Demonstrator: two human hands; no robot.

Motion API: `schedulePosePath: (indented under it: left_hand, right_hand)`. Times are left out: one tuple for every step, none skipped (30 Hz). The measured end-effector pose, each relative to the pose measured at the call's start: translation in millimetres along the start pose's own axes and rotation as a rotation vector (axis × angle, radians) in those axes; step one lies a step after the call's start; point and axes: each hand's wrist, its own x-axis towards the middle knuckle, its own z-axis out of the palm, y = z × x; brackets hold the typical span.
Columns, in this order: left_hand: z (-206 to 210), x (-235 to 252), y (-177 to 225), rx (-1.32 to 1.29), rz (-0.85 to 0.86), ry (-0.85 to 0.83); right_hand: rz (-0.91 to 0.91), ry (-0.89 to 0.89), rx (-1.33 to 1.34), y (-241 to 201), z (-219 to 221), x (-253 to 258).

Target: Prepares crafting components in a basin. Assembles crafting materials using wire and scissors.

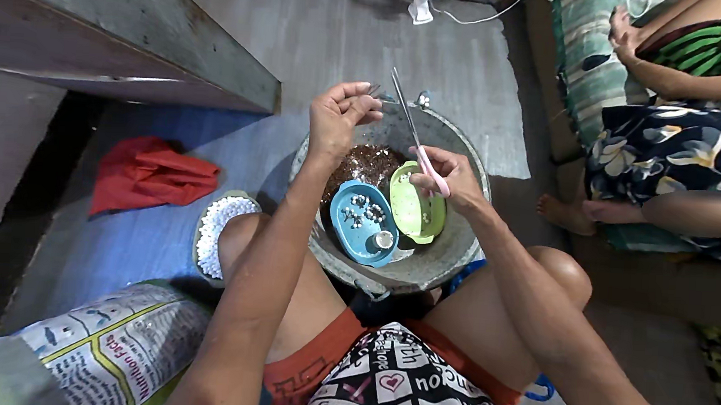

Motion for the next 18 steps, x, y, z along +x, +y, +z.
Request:
schedulePosePath:
  left_hand:
    - [1, 0, 2, -0.059, -0.047, 0.008]
    - [2, 0, 3, -0.111, -0.086, 0.014]
    - [2, 0, 4, -0.156, -0.119, 0.020]
    - [3, -1, 5, -0.200, -0.153, 0.025]
    - [3, -1, 5, -0.239, -0.188, 0.032]
    - [4, -1, 6, -0.272, -0.220, 0.037]
    - [4, -1, 5, -0.298, -0.242, 0.038]
    - [4, -1, 5, -0.316, -0.258, 0.034]
    - [4, -1, 6, -0.322, -0.273, 0.030]
    - [4, -1, 7, -0.320, -0.286, 0.023]
    - [4, -1, 9, -0.309, -0.293, 0.013]
    - [5, -2, 10, -0.290, -0.292, 0.006]
    - [5, -2, 12, -0.278, -0.282, 0.009]
    - [5, -3, 13, -0.272, -0.267, 0.018]
    - [5, -3, 14, -0.265, -0.252, 0.021]
    - [4, -2, 15, -0.261, -0.243, 0.018]
    - [3, -1, 15, -0.262, -0.231, 0.019]
    - [2, -1, 16, -0.262, -0.220, 0.018]
  right_hand:
    - [0.000, -0.012, 0.004, 0, 1, 0]
    - [-0.003, -0.019, 0.013, 1, 3, 0]
    - [-0.010, -0.026, 0.018, 2, 4, 0]
    - [-0.019, -0.034, 0.019, 3, 5, 0]
    - [-0.028, -0.040, 0.019, 3, 6, 0]
    - [-0.038, -0.042, 0.021, 3, 6, 0]
    - [-0.048, -0.046, 0.021, 2, 7, 1]
    - [-0.057, -0.047, 0.019, 2, 7, 1]
    - [-0.065, -0.048, 0.017, 2, 7, 1]
    - [-0.074, -0.051, 0.015, 2, 7, 1]
    - [-0.086, -0.057, 0.012, 1, 7, 2]
    - [-0.100, -0.065, 0.009, 1, 7, 2]
    - [-0.107, -0.070, 0.012, 1, 7, 2]
    - [-0.108, -0.076, 0.015, 1, 6, 2]
    - [-0.105, -0.078, 0.015, 1, 6, 3]
    - [-0.100, -0.076, 0.018, 1, 5, 4]
    - [-0.101, -0.076, 0.030, 2, 4, 7]
    - [-0.099, -0.076, 0.040, 2, 4, 9]
